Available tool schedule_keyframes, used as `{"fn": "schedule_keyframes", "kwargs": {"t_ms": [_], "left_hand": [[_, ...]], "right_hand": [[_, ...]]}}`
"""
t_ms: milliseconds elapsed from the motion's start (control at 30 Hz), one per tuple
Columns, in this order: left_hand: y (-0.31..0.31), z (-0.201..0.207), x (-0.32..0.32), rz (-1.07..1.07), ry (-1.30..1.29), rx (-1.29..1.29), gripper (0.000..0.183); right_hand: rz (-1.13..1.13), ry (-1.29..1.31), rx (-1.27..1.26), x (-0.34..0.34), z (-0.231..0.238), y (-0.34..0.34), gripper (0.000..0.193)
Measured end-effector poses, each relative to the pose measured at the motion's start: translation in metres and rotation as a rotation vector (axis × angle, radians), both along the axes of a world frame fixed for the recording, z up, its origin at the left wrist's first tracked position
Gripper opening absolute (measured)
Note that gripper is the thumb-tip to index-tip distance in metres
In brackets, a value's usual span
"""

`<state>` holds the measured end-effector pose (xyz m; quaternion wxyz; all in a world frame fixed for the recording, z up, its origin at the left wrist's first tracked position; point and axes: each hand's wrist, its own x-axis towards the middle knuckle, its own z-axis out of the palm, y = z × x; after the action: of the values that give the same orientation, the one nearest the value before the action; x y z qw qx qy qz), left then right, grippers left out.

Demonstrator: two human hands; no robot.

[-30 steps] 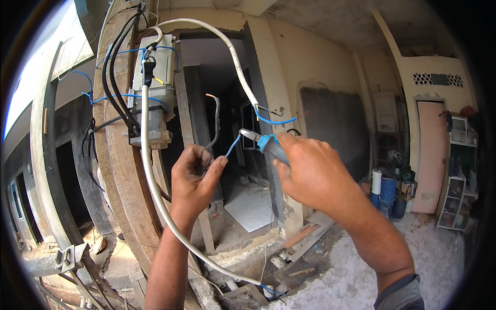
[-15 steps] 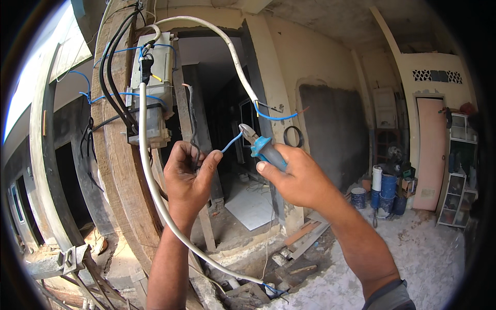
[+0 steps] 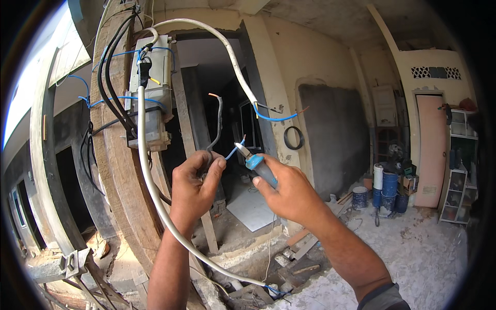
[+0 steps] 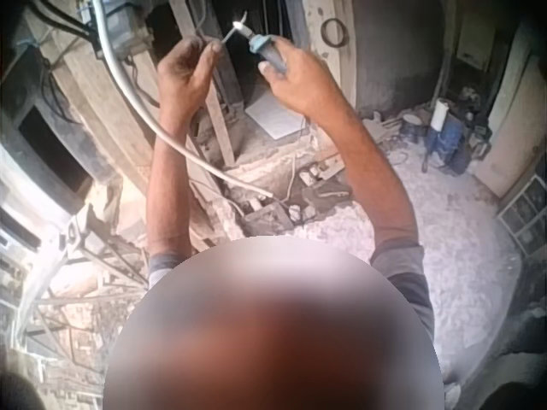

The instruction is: The person strips insulation from multiple wires using pliers and a screwdriver, then twists the exposed conductors together. The person works on a junction box mounted on a wooden post in a construction area.

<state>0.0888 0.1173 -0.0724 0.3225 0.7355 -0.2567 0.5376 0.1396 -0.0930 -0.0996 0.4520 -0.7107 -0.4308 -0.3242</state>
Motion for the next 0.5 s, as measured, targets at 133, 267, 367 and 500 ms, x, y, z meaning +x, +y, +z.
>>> {"fn": "schedule_keyframes", "kwargs": {"t_ms": [133,267,367,500], "left_hand": [[-0.004,-0.001,0.001,0.013,-0.091,0.014,0.015],[-0.007,-0.002,0.0,0.031,-0.111,0.021,0.015],[-0.007,-0.002,-0.001,0.056,-0.115,0.033,0.014],[-0.007,-0.001,-0.002,0.039,-0.123,0.072,0.013]], "right_hand": [[-0.043,-0.061,-0.058,-0.005,0.004,-0.002,0.045],[-0.099,-0.048,-0.133,-0.012,0.014,-0.005,0.045],[-0.122,0.021,-0.185,-0.015,0.016,-0.007,0.044],[-0.103,-0.102,-0.107,0.002,0.01,0.001,0.037]]}}
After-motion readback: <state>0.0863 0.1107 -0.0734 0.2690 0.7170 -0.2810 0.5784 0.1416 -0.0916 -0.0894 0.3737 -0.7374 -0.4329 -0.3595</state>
